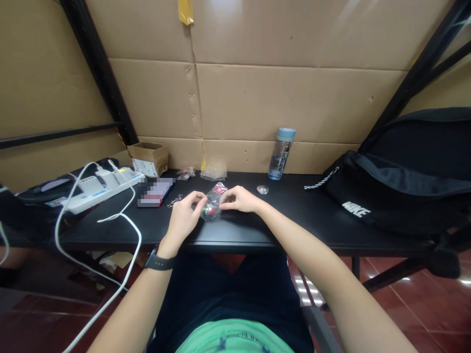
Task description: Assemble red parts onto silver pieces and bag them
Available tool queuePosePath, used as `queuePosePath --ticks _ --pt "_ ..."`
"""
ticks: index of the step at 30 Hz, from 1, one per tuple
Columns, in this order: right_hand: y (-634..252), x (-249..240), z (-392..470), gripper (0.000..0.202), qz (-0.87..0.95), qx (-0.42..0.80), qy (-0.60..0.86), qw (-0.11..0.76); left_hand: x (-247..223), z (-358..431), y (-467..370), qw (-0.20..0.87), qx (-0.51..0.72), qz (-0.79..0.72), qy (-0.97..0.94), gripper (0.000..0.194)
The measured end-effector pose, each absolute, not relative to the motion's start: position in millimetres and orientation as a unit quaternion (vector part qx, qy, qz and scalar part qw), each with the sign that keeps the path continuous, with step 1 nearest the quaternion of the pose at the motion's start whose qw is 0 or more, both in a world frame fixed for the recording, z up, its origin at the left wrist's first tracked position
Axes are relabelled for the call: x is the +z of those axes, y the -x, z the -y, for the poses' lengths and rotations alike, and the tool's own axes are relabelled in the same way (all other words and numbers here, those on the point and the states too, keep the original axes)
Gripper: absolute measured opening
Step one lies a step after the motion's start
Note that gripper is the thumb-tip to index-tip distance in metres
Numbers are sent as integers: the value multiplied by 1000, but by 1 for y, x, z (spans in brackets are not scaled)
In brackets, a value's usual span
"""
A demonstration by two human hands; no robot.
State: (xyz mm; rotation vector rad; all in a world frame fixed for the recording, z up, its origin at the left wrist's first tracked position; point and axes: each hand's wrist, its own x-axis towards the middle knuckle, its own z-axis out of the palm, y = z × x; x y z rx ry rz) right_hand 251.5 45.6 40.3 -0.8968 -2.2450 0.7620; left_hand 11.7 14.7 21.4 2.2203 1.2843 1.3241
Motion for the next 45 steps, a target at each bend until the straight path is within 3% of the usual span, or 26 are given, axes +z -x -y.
queuePosePath --ticks 8,14,22,29,37,45 --pt "-260 39 -51 23 835 307 351 293 29 -15 0 246 400 -394 -790 30" --pt "-257 40 -49 27 811 366 337 308 32 -11 2 215 371 -403 -808 42" --pt "-253 35 -47 45 747 486 296 344 22 -17 -5 231 396 -416 -786 17" --pt "-253 44 -42 60 724 465 316 401 24 -16 -2 163 416 -446 -775 19" --pt "-243 35 -46 54 657 487 288 497 20 -15 -13 203 498 -434 -723 27" --pt "-246 38 -48 42 697 424 335 471 27 -12 -9 123 489 -422 -753 14"
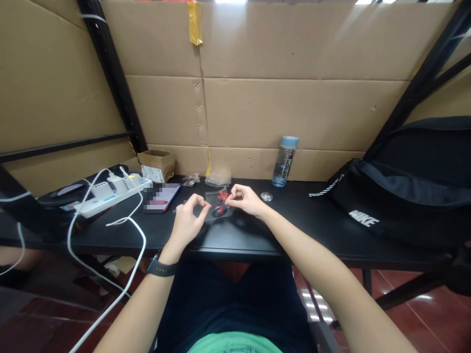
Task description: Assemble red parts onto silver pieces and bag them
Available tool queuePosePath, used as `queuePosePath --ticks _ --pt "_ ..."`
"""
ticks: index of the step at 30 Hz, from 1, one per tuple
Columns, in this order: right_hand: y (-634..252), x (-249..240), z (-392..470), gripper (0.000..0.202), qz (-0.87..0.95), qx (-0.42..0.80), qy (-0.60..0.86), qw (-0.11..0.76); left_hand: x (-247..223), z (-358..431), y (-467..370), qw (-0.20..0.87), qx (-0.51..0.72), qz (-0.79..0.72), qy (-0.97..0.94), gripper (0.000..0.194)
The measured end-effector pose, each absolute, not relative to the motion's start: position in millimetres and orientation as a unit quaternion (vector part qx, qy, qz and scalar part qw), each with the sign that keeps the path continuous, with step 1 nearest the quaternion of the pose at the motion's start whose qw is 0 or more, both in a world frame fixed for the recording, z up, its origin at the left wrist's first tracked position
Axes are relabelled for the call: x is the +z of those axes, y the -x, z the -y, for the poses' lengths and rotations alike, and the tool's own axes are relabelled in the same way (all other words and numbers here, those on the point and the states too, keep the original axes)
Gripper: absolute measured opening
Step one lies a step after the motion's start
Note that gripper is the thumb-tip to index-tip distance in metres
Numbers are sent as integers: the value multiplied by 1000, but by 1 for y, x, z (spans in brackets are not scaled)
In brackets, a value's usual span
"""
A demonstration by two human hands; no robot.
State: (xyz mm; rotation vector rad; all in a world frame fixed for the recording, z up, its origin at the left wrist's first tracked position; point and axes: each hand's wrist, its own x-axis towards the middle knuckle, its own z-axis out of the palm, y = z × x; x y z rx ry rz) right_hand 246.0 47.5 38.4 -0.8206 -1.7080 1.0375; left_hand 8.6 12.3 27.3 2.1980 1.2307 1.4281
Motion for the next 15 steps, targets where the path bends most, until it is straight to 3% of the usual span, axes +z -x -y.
queuePosePath --ticks 6,15 --pt "-248 39 -51 28 735 393 331 443 24 -17 -3 91 456 -439 -769 18" --pt "-257 49 -45 34 771 364 372 367 39 -4 1 76 386 -468 -791 21"
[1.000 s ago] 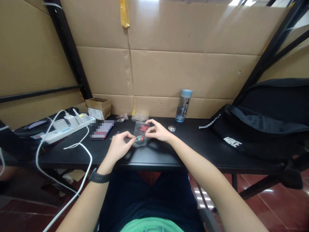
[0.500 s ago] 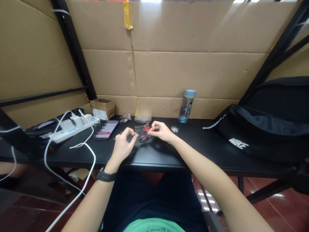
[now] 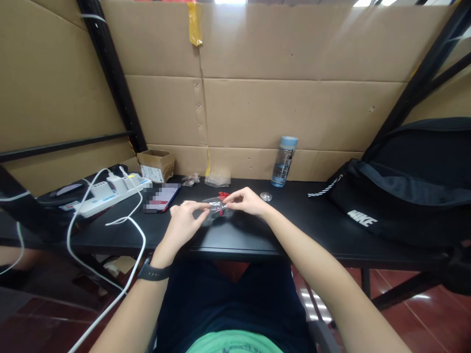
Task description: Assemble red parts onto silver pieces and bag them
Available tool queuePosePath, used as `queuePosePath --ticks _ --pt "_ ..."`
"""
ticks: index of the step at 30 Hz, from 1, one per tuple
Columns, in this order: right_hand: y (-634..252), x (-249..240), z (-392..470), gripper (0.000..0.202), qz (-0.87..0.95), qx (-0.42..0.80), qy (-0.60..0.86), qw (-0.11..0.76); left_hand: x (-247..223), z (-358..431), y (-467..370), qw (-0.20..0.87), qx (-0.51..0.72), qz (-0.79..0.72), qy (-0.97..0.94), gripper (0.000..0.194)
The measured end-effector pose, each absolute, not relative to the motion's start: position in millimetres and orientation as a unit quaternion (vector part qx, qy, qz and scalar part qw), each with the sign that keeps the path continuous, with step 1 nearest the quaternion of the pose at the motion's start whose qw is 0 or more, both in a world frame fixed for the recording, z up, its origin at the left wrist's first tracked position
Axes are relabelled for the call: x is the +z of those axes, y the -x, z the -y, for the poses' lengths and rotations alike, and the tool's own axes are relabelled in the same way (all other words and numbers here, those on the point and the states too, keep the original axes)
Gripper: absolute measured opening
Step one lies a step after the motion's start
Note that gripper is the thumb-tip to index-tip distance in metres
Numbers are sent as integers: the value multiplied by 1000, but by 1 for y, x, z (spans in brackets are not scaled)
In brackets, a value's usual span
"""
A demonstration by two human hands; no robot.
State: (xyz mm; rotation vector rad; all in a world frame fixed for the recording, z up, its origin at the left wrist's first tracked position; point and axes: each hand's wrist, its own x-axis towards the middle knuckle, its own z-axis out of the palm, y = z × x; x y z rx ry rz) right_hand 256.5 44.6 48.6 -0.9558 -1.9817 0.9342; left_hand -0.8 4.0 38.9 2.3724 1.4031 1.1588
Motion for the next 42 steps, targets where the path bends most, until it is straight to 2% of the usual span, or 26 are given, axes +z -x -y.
queuePosePath --ticks 6,12,16,22,25,28,33,38,42 --pt "-263 57 -36 37 803 446 334 213 47 15 5 114 264 -454 -844 26" --pt "-263 56 -38 42 826 419 346 153 36 17 -3 51 275 -488 -827 26" --pt "-262 55 -38 37 817 431 348 163 29 12 -11 36 286 -473 -833 27" --pt "-254 49 -40 30 784 422 361 277 16 1 -14 87 290 -456 -837 31" --pt "-252 46 -42 25 779 414 362 302 13 -3 -13 92 293 -455 -836 33" --pt "-253 45 -42 22 782 401 377 292 12 -5 -12 95 291 -457 -835 35" --pt "-255 45 -43 22 803 393 387 228 14 -5 -15 92 260 -473 -837 38" --pt "-256 48 -41 17 879 205 388 188 13 -4 -15 52 230 -491 -839 41" --pt "-255 53 -36 28 918 130 331 178 10 -4 -12 36 221 -485 -845 42"
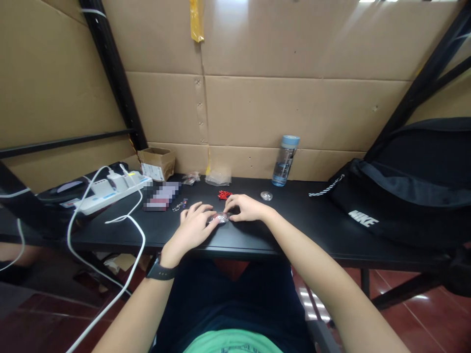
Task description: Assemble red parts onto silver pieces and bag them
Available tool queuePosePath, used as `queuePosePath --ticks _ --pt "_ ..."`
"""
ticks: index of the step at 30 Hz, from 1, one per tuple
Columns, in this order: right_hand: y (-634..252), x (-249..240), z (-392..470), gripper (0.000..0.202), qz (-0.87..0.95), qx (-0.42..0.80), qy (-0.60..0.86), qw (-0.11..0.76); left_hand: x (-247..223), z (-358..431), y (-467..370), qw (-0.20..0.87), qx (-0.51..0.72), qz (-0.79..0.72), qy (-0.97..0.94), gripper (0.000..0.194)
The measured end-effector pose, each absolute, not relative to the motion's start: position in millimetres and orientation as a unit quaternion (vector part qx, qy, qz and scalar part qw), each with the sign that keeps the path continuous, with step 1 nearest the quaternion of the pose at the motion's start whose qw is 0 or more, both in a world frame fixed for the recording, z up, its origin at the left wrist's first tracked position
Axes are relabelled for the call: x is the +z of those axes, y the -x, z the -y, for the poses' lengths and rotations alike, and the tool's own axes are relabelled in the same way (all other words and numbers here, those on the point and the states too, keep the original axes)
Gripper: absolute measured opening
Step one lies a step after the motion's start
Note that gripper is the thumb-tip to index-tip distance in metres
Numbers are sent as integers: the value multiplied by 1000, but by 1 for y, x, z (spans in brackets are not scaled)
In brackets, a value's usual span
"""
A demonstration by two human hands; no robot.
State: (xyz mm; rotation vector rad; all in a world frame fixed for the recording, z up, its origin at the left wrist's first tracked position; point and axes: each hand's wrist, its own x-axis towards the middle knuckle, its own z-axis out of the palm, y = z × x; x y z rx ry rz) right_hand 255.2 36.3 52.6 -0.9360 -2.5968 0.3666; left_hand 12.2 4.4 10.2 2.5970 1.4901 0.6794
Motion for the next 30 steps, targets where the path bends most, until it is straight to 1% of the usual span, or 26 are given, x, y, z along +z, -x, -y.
queuePosePath --ticks 2,4,6,8,12,14,20,24,28,30 --pt "-253 54 -33 42 927 117 311 172 10 -4 -10 34 213 -484 -848 44" --pt "-249 55 -29 54 931 130 298 164 11 -3 -9 33 205 -484 -850 45" --pt "-244 54 -26 57 927 150 301 166 14 -2 -8 29 201 -487 -849 47" --pt "-238 52 -24 51 923 136 316 173 15 0 -8 21 198 -487 -850 48" --pt "-227 46 -20 35 927 31 333 168 11 -1 -6 1 191 -471 -861 49" --pt "-225 43 -20 31 926 17 334 175 8 -3 -4 -8 197 -472 -859 48" --pt "-235 46 -27 16 901 119 335 248 10 -10 -4 -37 261 -464 -846 22" --pt "-241 46 -32 16 872 178 342 300 19 -9 -8 -22 328 -461 -824 23" --pt "-243 46 -35 23 837 275 323 346 29 -6 -8 58 382 -457 -801 22" --pt "-245 47 -35 23 837 272 323 347 33 -5 -5 87 384 -459 -797 24"
